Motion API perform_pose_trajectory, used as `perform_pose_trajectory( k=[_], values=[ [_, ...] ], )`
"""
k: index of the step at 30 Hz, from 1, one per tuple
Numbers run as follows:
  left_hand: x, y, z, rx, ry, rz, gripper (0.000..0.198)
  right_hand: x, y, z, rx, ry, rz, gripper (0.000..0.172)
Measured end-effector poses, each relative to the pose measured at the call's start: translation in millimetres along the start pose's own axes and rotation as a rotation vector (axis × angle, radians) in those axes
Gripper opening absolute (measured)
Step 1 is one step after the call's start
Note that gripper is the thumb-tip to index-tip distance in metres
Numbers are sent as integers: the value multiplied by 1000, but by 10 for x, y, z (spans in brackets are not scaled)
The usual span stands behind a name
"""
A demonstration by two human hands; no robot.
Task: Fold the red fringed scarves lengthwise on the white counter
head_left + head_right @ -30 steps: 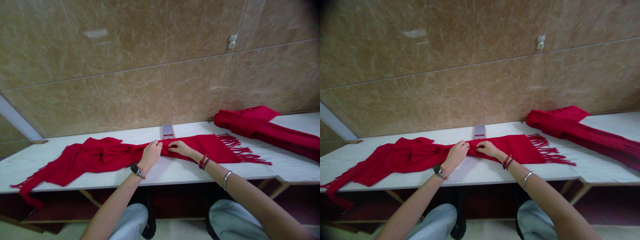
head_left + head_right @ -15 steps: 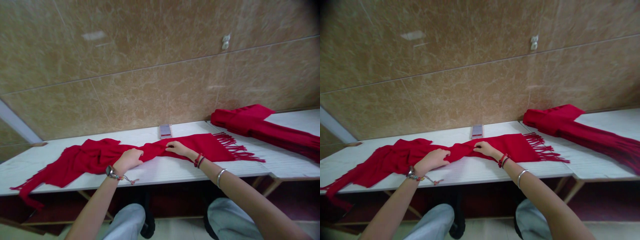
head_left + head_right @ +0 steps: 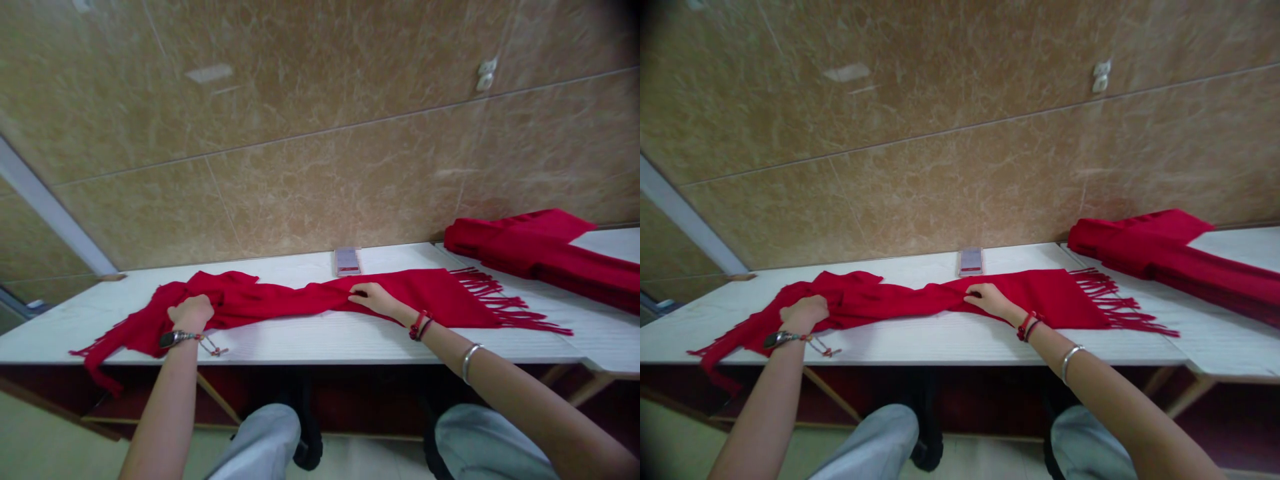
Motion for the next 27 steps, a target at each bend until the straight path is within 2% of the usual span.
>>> perform_pose_trajectory(
  k=[3,6,7,10,13,15,17,19,24,27],
  values=[
    [-190,-60,67,115,-158,-98,10,71,26,37,-23,-72,-3,17],
    [-686,-116,62,90,5,-75,51,172,59,77,33,-173,-20,20],
    [-883,-121,48,59,99,-54,59,208,62,91,60,-202,-17,21],
    [-1417,-65,-9,54,356,34,62,305,39,139,138,-267,4,23],
    [-1758,21,-75,-24,555,44,53,373,-2,196,213,-313,35,26],
    [-1884,66,-113,-69,666,23,40,395,-15,236,242,-339,78,28],
    [-1957,91,-137,-62,755,-15,22,398,-17,272,230,-360,136,28],
    [-1994,97,-149,-51,800,-59,20,387,-14,299,193,-373,188,28],
    [-1984,130,-199,-221,719,-77,21,359,-9,332,100,-414,228,25],
    [-1934,198,-260,-212,667,-50,16,353,-19,332,26,-416,222,24]
  ],
)
Point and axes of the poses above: each hand's wrist, its own z-axis away from the middle knuckle, its own y-axis out of the palm, x = y × z, the point moved 2 cm from there along -z, towards the middle knuckle, and after that the axes turned 7 degrees about y, right-handed, at the moved point
